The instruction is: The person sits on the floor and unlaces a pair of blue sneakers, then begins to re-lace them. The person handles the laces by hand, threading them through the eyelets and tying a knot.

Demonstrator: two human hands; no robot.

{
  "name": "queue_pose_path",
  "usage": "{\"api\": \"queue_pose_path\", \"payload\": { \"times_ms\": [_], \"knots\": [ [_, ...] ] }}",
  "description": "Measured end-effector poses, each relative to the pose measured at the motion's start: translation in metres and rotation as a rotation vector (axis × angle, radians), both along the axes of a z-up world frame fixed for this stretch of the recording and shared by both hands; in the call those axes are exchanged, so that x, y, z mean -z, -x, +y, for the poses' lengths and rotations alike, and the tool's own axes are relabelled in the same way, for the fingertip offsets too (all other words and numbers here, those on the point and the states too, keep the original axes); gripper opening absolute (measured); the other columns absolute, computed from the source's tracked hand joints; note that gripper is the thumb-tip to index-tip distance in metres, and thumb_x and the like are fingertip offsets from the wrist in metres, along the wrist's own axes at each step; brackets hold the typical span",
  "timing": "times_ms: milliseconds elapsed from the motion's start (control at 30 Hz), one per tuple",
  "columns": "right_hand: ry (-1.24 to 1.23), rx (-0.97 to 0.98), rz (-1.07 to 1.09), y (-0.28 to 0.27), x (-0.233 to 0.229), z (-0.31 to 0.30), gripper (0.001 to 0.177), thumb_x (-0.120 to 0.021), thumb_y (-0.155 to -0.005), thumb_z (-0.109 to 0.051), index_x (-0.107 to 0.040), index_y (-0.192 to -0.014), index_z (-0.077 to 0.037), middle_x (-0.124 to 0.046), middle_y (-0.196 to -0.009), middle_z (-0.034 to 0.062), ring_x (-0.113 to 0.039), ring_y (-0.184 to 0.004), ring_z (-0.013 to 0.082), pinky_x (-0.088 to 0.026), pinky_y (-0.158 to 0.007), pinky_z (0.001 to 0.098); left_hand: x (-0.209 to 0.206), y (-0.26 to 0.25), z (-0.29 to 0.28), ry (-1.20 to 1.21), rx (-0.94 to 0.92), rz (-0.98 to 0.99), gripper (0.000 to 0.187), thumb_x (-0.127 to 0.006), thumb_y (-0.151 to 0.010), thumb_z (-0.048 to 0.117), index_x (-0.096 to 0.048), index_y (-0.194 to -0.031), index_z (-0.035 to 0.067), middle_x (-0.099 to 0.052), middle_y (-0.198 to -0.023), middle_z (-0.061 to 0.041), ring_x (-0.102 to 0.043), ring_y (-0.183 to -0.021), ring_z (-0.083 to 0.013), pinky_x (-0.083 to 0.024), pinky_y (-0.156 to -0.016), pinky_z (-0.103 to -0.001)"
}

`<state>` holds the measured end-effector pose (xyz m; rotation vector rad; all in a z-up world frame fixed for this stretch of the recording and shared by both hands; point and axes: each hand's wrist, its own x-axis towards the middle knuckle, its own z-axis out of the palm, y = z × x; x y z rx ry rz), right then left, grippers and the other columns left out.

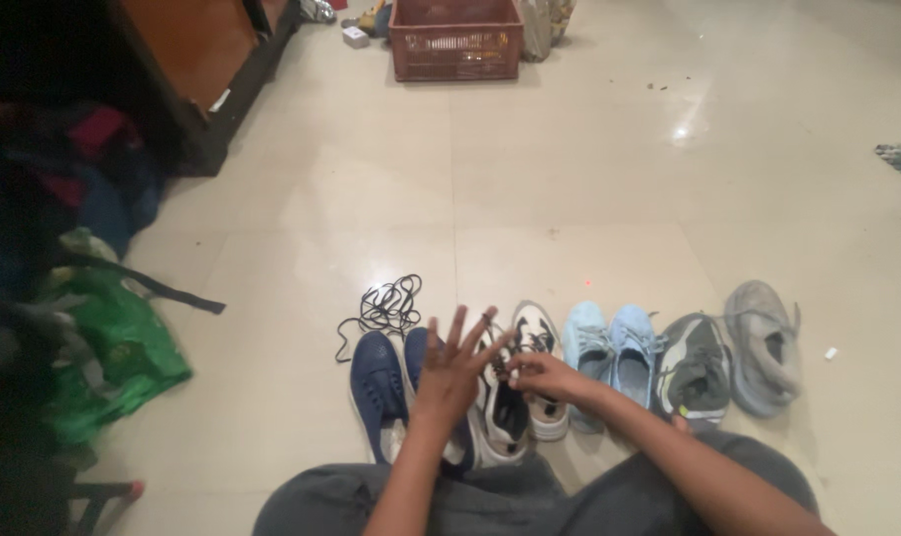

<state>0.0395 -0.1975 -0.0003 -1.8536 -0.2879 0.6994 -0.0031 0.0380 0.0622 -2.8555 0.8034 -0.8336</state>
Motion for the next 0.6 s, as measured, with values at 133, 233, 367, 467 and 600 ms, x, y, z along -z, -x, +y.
{"api": "queue_pose_path", "payload": {
  "times_ms": [133, 233, 367, 467, 600],
  "knots": [
    [-0.134, -0.004, 0.049, -0.006, 0.017, -0.008, 0.025, -0.074, -0.093, -0.021, -0.068, -0.11, -0.003, -0.07, -0.093, 0.0035, -0.066, -0.083, 0.0115, -0.054, -0.075, 0.0291, 0.004, -0.002, 0.009, 0.095, -0.111, 0.086, 0.085, -0.062, -0.079, 0.005, -0.042, -0.155, 0.036, -0.023, -0.171, 0.0, -0.008, -0.157, -0.0321, -0.005, -0.123, -0.06],
    [-0.152, 0.019, 0.059, -0.007, 0.02, -0.009, 0.023, -0.073, -0.095, -0.021, -0.071, -0.11, -0.004, -0.069, -0.092, 0.003, -0.065, -0.087, 0.0097, -0.051, -0.08, 0.0266, 0.012, -0.003, 0.005, 0.423, -0.127, 0.138, 0.067, -0.06, -0.091, 0.019, -0.038, -0.153, 0.032, -0.028, -0.165, 0.0, -0.01, -0.158, -0.0352, -0.005, -0.124, -0.063],
    [-0.21, 0.093, 0.029, -0.007, 0.017, -0.011, 0.022, -0.073, -0.09, -0.02, -0.073, -0.108, -0.008, -0.072, -0.097, -0.0029, -0.065, -0.095, 0.0054, -0.051, -0.086, 0.0232, 0.023, -0.015, -0.022, 1.329, -0.097, 0.664, 0.063, -0.057, -0.096, 0.026, -0.036, -0.155, 0.034, -0.025, -0.169, -0.001, -0.008, -0.158, -0.0363, -0.004, -0.122, -0.063],
    [-0.202, 0.068, -0.001, -0.007, 0.013, -0.009, 0.019, -0.074, -0.091, -0.02, -0.073, -0.105, -0.007, -0.07, -0.092, -0.0022, -0.063, -0.09, 0.0069, -0.051, -0.082, 0.0244, 0.026, -0.023, -0.019, 1.627, -0.105, 0.714, 0.061, -0.056, -0.097, 0.031, -0.036, -0.155, 0.037, -0.023, -0.17, -0.001, -0.008, -0.158, -0.0361, -0.003, -0.123, -0.063],
    [-0.046, 0.045, -0.05, -0.004, 0.002, -0.008, 0.021, -0.073, -0.095, -0.025, -0.072, -0.093, -0.004, -0.068, -0.083, -0.0036, -0.061, -0.083, 0.0054, -0.049, -0.076, 0.0241, 0.022, -0.018, -0.004, 0.97, -0.251, 0.354, 0.06, -0.055, -0.099, 0.038, -0.036, -0.155, 0.04, -0.02, -0.172, -0.001, -0.008, -0.159, -0.0358, -0.002, -0.123, -0.063]
  ]
}}
